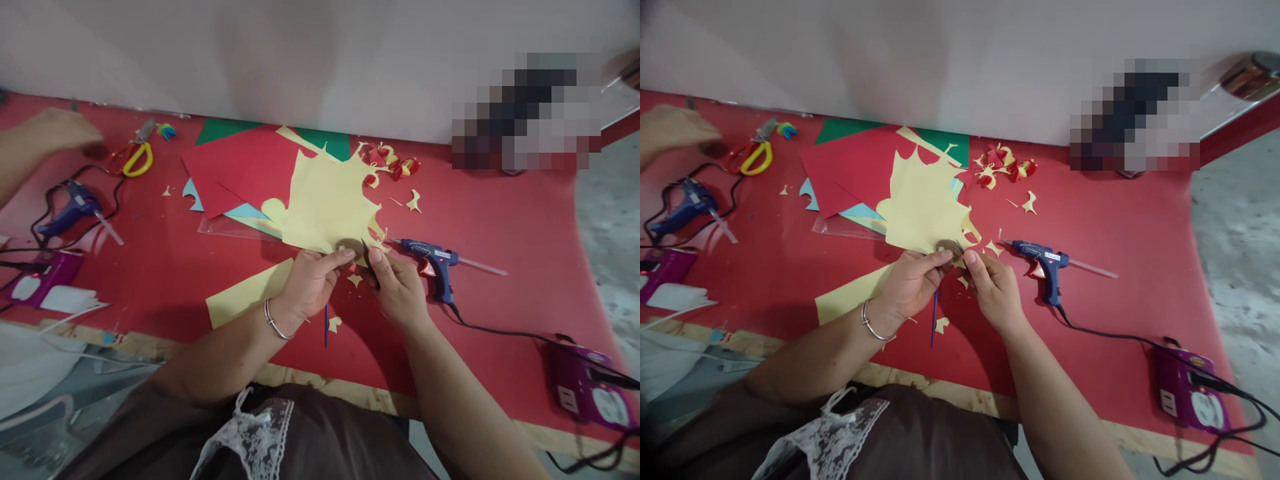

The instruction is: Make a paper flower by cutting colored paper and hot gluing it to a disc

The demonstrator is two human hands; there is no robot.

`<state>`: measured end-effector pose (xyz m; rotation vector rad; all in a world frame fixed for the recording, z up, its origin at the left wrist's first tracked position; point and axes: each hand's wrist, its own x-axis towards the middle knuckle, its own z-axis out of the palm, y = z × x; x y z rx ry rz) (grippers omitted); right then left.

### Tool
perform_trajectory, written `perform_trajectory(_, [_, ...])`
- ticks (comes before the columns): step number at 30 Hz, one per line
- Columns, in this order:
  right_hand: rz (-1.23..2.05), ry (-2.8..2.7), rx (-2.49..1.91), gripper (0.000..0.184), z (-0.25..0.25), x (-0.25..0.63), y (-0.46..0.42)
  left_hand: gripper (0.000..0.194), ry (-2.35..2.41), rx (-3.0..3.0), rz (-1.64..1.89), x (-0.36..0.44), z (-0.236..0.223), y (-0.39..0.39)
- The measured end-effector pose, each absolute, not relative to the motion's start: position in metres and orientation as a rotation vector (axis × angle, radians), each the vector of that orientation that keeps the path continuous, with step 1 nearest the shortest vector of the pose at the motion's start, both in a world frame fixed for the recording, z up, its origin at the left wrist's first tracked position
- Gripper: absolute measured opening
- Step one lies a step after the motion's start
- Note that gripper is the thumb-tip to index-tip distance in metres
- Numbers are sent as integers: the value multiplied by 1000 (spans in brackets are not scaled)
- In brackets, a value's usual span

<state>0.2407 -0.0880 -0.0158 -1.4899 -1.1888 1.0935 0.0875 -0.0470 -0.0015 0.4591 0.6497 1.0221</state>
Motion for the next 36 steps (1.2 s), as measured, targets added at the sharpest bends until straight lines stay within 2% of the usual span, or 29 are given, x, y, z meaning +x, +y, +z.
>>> perform_trajectory(18, [1016, -1292, -1506, 66, -13, 245, -87, 17, 724, 561, 1035, 85, -2, -46])
perform_trajectory(27, [922, -1400, -1600, 68, -9, 247, -87, 7, 806, 698, 1138, 82, -2, -44])
perform_trajectory(36, [874, -1449, -1625, 70, -7, 248, -86, 5, 829, 775, 1142, 81, -2, -43])
